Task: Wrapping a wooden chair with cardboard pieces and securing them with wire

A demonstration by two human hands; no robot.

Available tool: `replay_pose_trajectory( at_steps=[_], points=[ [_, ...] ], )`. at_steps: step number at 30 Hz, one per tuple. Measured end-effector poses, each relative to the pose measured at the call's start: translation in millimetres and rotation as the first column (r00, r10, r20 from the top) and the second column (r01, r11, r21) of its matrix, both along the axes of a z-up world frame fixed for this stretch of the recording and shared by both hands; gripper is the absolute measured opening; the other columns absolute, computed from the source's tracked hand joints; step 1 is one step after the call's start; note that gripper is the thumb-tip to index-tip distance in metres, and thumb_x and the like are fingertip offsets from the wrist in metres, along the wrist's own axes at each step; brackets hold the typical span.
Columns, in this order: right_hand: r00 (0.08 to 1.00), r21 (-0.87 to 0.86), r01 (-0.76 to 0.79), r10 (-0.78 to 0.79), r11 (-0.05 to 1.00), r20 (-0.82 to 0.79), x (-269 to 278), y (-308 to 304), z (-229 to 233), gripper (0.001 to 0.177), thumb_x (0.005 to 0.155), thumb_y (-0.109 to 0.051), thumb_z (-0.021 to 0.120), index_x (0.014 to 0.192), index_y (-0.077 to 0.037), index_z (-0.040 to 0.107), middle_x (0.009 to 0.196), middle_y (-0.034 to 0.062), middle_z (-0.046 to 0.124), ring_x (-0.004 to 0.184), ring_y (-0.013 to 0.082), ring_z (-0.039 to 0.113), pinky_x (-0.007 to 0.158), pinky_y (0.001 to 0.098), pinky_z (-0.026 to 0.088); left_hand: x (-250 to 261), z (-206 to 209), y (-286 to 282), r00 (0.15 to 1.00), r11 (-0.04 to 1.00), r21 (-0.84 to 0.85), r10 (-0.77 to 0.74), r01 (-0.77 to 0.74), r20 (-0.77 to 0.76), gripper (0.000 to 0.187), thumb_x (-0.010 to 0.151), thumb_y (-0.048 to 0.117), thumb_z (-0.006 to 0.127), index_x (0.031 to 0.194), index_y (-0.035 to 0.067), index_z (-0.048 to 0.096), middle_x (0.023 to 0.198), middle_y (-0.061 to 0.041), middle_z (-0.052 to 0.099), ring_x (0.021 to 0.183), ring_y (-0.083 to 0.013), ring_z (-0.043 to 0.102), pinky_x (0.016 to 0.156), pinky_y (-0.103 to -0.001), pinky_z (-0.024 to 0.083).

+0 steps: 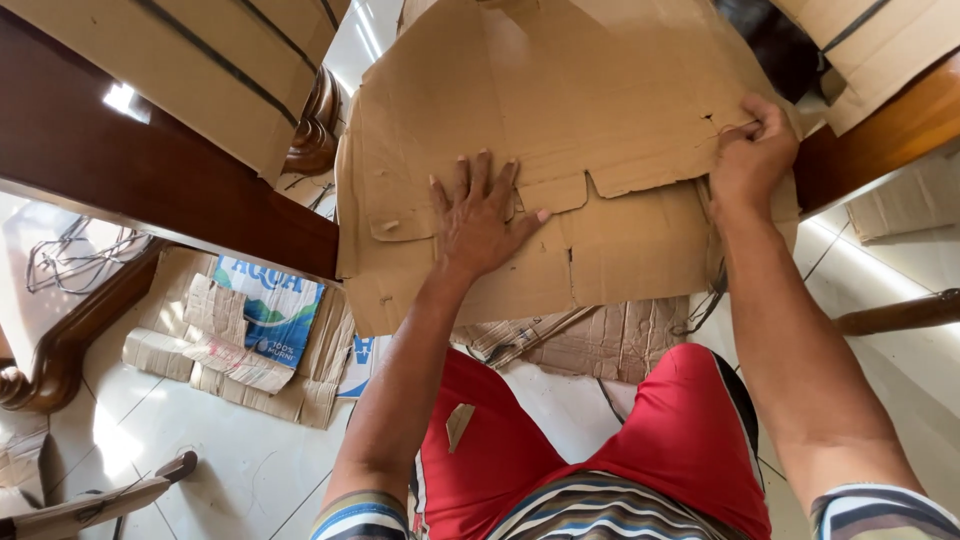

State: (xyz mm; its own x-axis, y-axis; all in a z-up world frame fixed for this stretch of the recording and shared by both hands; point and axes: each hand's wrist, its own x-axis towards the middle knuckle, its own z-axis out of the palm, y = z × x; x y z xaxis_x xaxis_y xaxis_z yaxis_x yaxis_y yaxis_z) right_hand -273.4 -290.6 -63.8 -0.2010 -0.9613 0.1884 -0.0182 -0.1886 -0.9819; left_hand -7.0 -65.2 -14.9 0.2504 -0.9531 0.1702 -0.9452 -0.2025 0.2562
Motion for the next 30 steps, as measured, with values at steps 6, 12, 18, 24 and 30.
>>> replay_pose_trajectory(
  at_steps=[6,12,18,24,30],
  points=[
    [0.887,0.061,-0.197,0.204,0.979,-0.414,-7,20,40,0.038,0.093,-0.002,0.052,0.125,-0.007,0.07,0.11,0.0028,0.065,0.1,0.0133,0.062,0.089,0.0234,0.053,13,24,-13,0.998,0.97,0.242,0.01,0.004,-0.057,0.09,0.088,0.081,0.027,0.162,0.03,0.027,0.172,-0.009,0.015,0.157,-0.0385,0.006,0.12,-0.07,-0.004],
    [0.67,-0.115,-0.278,0.107,0.954,-0.735,-13,27,41,0.033,0.096,-0.006,0.053,0.122,-0.004,0.072,0.115,0.0117,0.075,0.102,0.0282,0.069,0.089,0.0397,0.051,23,24,-23,0.999,0.973,0.227,-0.019,0.03,-0.05,0.087,0.09,0.08,0.028,0.162,0.031,0.029,0.172,-0.009,0.015,0.157,-0.0395,0.005,0.119,-0.07,-0.002],
    [0.392,-0.567,-0.422,-0.421,0.708,-0.818,28,64,68,0.03,0.101,-0.024,0.076,0.122,-0.003,0.08,0.099,0.0134,0.076,0.087,0.0307,0.071,0.064,0.0427,0.054,22,46,-29,0.99,0.923,0.383,0.014,0.042,-0.142,0.089,0.088,0.079,0.03,0.165,0.035,0.015,0.174,-0.005,-0.003,0.159,-0.0363,-0.011,0.119,-0.065,-0.017],
    [-0.021,0.345,-0.677,0.452,0.65,-0.892,108,48,87,0.079,0.107,-0.062,0.028,0.162,-0.005,0.032,0.167,0.0279,0.022,0.153,0.0526,0.015,0.12,0.0686,0.012,45,28,-57,0.996,0.908,0.419,0.036,0.001,-0.08,0.085,0.095,0.083,0.025,0.167,0.04,0.011,0.176,-0.001,-0.001,0.161,-0.0343,-0.004,0.124,-0.07,-0.001],
    [-0.053,0.437,-0.482,0.472,0.76,-0.88,136,-19,89,0.087,0.095,-0.07,0.015,0.166,-0.021,0.006,0.174,0.0094,-0.001,0.158,0.0369,-0.005,0.124,0.0561,-0.003,86,19,-109,0.975,0.934,0.339,0.171,-0.113,-0.145,0.082,0.096,0.069,0.022,0.166,0.028,0.011,0.174,-0.008,-0.003,0.158,-0.0416,-0.011,0.121,-0.067,-0.011]
  ],
)
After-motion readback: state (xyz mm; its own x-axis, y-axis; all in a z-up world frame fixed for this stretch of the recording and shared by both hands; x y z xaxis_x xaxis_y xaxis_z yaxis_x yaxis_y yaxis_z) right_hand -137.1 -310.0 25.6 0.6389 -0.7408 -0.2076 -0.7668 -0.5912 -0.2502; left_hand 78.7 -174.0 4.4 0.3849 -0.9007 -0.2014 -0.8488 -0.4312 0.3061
